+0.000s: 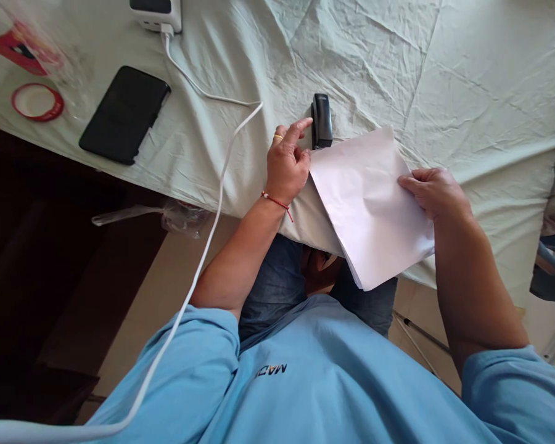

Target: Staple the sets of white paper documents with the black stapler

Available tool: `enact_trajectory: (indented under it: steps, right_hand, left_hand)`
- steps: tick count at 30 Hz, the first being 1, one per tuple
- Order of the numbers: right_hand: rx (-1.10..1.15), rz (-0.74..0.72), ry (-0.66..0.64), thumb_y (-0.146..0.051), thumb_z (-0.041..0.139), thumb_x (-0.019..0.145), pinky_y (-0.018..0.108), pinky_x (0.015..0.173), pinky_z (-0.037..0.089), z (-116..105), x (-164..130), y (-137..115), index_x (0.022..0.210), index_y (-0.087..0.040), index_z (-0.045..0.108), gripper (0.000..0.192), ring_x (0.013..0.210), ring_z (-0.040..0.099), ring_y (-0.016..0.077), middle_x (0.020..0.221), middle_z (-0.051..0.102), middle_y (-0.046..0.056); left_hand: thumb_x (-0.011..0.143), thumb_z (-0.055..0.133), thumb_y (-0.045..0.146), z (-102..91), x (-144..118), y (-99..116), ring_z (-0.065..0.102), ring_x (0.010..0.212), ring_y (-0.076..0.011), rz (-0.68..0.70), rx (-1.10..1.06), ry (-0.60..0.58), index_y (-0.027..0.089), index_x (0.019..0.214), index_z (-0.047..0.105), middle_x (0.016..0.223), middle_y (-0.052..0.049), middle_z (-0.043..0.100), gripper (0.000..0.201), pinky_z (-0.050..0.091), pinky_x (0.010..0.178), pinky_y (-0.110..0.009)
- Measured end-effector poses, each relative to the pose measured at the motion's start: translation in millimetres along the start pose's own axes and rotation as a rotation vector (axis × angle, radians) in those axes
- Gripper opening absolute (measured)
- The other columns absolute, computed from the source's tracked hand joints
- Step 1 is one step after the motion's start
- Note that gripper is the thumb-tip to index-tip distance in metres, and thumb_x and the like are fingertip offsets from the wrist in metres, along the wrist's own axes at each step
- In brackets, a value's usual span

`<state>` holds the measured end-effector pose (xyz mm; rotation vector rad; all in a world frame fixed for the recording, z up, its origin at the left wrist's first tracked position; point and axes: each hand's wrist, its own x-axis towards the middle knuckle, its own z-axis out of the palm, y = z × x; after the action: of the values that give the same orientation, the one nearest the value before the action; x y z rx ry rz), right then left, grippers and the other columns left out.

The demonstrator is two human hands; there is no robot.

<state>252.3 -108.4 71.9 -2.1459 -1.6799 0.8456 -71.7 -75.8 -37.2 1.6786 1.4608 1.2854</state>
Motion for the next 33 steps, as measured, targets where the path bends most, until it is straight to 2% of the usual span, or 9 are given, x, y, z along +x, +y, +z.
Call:
enact_trajectory:
  steps: [3,6,10,12,16,20,24,30,33]
  right_hand:
    - [0.027,0.286,-0.029,-0.035,0.076,0.091,0.03,0.042,0.029,-1.2,-7.3,-15.8,0.082,-0.024,0.08,0.015,0.044,0.041,0.0145,0.057,0.059,-0.001]
    - [0.041,0.306,-0.012,-0.033,0.076,0.092,0.03,0.041,0.023,-0.8,-12.8,-26.9,0.077,-0.024,0.077,0.018,0.042,0.035,0.013,0.053,0.051,-0.003]
    - [0.092,0.342,-0.039,-0.031,0.075,0.092,0.03,0.042,0.029,1.2,-13.4,-24.3,0.071,-0.024,0.072,0.022,0.04,0.033,0.0123,0.05,0.049,-0.003]
    - [0.17,0.385,-0.081,-0.029,0.076,0.091,0.031,0.044,0.039,2.3,-12.9,-18.8,0.072,-0.024,0.073,0.019,0.041,0.043,0.0139,0.054,0.057,-0.001]
    - [0.449,0.458,-0.135,-0.022,0.08,0.08,0.035,0.056,0.06,4.6,-13.5,-8.4,0.077,-0.022,0.079,0.004,0.059,0.07,0.022,0.073,0.077,0.006]
    - [0.587,0.466,-0.138,-0.017,0.086,0.069,0.038,0.059,0.065,8.9,-12.5,1.3,0.074,-0.023,0.08,0.01,0.064,0.075,0.0257,0.072,0.078,0.007]
    - [0.603,0.42,-0.101,-0.018,0.087,0.067,0.042,0.061,0.067,12.4,-9.1,9.6,0.074,-0.024,0.08,0.012,0.069,0.078,0.0288,0.075,0.08,0.008]
    - [0.475,0.359,-0.087,-0.026,0.087,0.076,0.043,0.067,0.069,10.7,-6.1,12.5,0.076,-0.025,0.078,0.009,0.074,0.081,0.0292,0.079,0.08,0.008]
    - [0.456,0.325,-0.073,-0.03,0.087,0.078,0.043,0.066,0.068,12.1,-5.6,15.4,0.075,-0.025,0.076,0.012,0.072,0.08,0.0292,0.073,0.077,0.007]
  left_hand:
    - [0.1,0.066,0.026,1.1,-0.6,3.7,0.073,0.1,-0.0188,-0.005,-0.006,0.002,0.033,0.154,0.06,0.133,-0.008,0.072,0.055,0.06,0.095,-0.034]
    - [0.098,0.068,0.026,3.4,-1.0,5.1,0.072,0.092,-0.0185,-0.014,0.017,-0.021,0.03,0.153,0.059,0.117,-0.005,0.078,0.056,0.058,0.091,-0.033]
    - [0.098,0.061,0.019,9.7,1.4,-2.7,0.07,0.088,-0.0198,-0.01,0.044,-0.03,0.029,0.143,0.064,0.099,-0.002,0.081,0.046,0.055,0.093,-0.035]
    - [0.097,0.06,0.016,13.1,2.8,-7.8,0.07,0.087,-0.0198,0.001,0.058,0.003,0.029,0.138,0.066,0.096,-0.001,0.081,0.044,0.055,0.093,-0.035]
    - [0.094,0.063,0.013,16.4,3.4,-11.3,0.07,0.086,-0.0204,0.011,0.11,0.074,0.03,0.129,0.067,0.092,-0.001,0.079,0.04,0.057,0.091,-0.036]
    - [0.093,0.062,0.013,15.3,2.5,-8.7,0.07,0.087,-0.022,0.023,0.139,0.091,0.03,0.131,0.067,0.089,-0.002,0.077,0.042,0.058,0.091,-0.038]
    - [0.097,0.061,0.016,13.7,2.0,-7.0,0.069,0.085,-0.0212,0.073,0.14,0.112,0.033,0.141,0.064,0.091,-0.002,0.077,0.047,0.059,0.09,-0.038]
    - [0.102,0.064,0.022,11.8,1.6,-8.3,0.07,0.094,-0.0207,0.055,0.115,0.101,0.035,0.158,0.057,0.106,-0.005,0.078,0.058,0.06,0.098,-0.035]
    - [0.1,0.063,0.017,12.2,3.9,-13.4,0.071,0.109,-0.0225,0.088,0.089,0.108,0.035,0.158,0.062,0.124,-0.009,0.073,0.061,0.059,0.11,-0.037]
